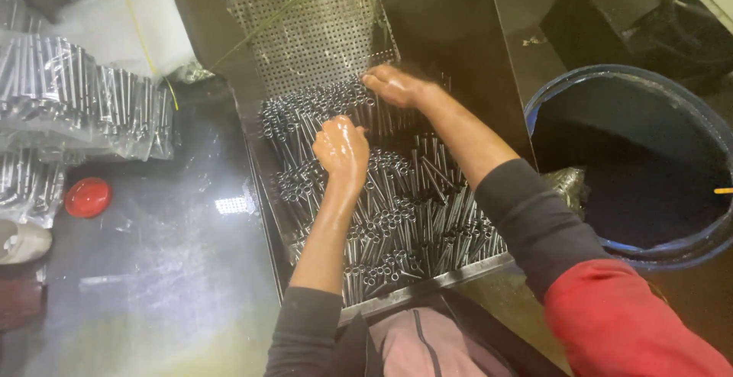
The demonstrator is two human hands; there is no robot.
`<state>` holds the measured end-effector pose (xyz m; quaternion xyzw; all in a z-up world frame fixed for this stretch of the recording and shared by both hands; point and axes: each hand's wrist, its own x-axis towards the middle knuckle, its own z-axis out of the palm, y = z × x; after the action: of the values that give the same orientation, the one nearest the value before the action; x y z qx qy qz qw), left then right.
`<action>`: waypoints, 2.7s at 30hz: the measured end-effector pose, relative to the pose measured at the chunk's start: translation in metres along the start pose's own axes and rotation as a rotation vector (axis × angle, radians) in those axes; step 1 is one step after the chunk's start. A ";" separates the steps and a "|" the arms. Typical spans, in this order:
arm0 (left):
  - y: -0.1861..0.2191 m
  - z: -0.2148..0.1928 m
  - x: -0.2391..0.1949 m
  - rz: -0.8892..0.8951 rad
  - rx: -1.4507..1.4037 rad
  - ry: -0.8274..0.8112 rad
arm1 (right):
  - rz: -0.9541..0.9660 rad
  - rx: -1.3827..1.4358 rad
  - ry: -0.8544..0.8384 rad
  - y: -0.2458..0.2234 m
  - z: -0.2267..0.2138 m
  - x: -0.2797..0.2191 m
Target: Dipping bundles of metal rods into a liquid coating and placing them in a tray.
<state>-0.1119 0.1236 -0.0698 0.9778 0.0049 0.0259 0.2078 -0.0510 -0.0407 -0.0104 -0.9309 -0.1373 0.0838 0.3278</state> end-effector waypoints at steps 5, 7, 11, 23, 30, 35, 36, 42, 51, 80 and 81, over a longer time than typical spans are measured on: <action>0.007 0.000 -0.003 -0.073 -0.387 0.072 | -0.074 -0.047 -0.077 -0.027 -0.024 -0.006; 0.009 -0.038 -0.022 0.030 -0.497 -0.110 | 0.202 -0.145 -0.262 -0.051 -0.039 -0.007; 0.003 -0.017 -0.003 0.096 -0.344 -0.076 | 0.079 -0.117 -0.088 -0.073 -0.018 0.003; 0.019 -0.039 -0.009 0.020 -0.348 -0.018 | -0.146 -0.790 -0.355 -0.012 0.003 0.046; 0.002 -0.023 0.002 -0.002 -0.390 -0.136 | 0.028 -0.229 -0.071 -0.074 -0.020 -0.004; -0.013 -0.007 0.029 0.229 -0.288 -0.075 | -0.232 -0.703 0.165 -0.034 0.028 0.011; -0.018 -0.012 0.028 0.211 -0.365 -0.138 | -0.208 -0.682 0.144 -0.032 0.028 0.012; -0.025 -0.020 0.024 -0.045 -0.387 -0.086 | -0.297 -0.018 0.483 -0.066 -0.008 -0.037; -0.018 -0.029 0.002 -0.042 -0.640 0.020 | 0.233 -0.353 0.619 -0.034 0.011 -0.146; -0.023 -0.041 0.004 0.062 -0.298 -0.020 | 0.486 -0.491 0.649 -0.028 0.062 -0.195; -0.023 -0.048 0.000 0.082 -0.278 -0.014 | 0.401 -0.409 0.720 -0.041 0.052 -0.195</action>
<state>-0.1144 0.1636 -0.0352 0.9391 -0.0401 0.0279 0.3401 -0.2567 -0.0404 -0.0119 -0.9546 0.1547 -0.2120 0.1413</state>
